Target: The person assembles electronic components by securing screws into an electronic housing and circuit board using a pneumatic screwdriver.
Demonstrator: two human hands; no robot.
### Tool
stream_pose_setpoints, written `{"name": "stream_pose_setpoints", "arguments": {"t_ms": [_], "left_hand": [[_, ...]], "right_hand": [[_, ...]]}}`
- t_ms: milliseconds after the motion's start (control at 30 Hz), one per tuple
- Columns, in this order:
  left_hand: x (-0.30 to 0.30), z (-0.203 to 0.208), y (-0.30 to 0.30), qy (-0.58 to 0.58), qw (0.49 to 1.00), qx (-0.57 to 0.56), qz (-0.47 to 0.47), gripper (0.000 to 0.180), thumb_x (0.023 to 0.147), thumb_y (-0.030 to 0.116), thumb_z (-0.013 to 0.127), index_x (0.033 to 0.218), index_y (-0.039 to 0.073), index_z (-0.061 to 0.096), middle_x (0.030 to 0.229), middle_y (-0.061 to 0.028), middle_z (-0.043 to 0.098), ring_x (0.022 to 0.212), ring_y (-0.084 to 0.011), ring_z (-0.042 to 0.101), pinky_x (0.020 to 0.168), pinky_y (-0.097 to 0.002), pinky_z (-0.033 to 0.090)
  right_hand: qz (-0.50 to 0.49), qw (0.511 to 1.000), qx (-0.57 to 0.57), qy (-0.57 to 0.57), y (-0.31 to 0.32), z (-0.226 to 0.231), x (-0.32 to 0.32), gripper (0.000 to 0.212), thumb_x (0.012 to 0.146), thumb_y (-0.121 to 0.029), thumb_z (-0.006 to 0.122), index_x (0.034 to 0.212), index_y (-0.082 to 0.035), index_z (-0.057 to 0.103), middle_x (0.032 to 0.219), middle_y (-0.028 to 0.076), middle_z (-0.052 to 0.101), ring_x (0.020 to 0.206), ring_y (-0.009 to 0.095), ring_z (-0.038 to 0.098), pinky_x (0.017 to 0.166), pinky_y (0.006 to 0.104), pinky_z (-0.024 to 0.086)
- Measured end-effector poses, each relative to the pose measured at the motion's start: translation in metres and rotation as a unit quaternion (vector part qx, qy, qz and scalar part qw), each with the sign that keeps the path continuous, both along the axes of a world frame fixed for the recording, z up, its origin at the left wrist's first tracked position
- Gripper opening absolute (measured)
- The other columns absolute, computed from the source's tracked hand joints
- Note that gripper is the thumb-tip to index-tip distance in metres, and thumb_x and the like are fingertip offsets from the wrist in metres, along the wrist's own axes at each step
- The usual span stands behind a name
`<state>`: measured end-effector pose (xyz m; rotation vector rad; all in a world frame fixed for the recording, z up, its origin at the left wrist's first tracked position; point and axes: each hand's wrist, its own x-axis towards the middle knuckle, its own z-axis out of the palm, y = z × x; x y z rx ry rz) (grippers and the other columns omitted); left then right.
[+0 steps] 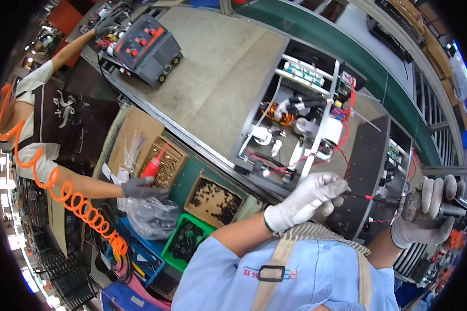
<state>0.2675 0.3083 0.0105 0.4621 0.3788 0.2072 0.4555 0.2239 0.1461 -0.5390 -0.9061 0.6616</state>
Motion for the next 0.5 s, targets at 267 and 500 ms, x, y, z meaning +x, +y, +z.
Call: {"name": "stream_pose_setpoints", "arguments": {"t_ms": [267, 500], "left_hand": [[-0.011, 0.006, -0.024, -0.040, 0.990, 0.069, 0.114, 0.033, 0.090, 0.038, 0.062, 0.093, 0.005, 0.060, 0.074, 0.0017, 0.056, 0.050, -0.0030, 0.048, 0.045, -0.0172, 0.038], [-0.012, 0.007, -0.042, -0.041, 0.987, 0.099, 0.117, 0.030, 0.090, 0.041, 0.061, 0.088, 0.011, 0.057, 0.070, 0.0040, 0.056, 0.054, -0.0015, 0.052, 0.043, -0.0156, 0.039]], "right_hand": [[0.001, 1.000, 0.008, 0.026, -0.010, -0.012, 0.000, 0.042, 0.085, -0.023, 0.056, 0.116, 0.000, 0.040, 0.079, 0.002, 0.043, 0.060, 0.008, 0.032, 0.058, 0.0195, 0.031], [-0.050, 0.997, 0.049, 0.015, -0.022, -0.016, 0.005, 0.057, 0.090, -0.022, 0.052, 0.137, 0.005, 0.034, 0.126, 0.014, 0.052, 0.064, 0.009, 0.032, 0.058, 0.0212, 0.032]]}}
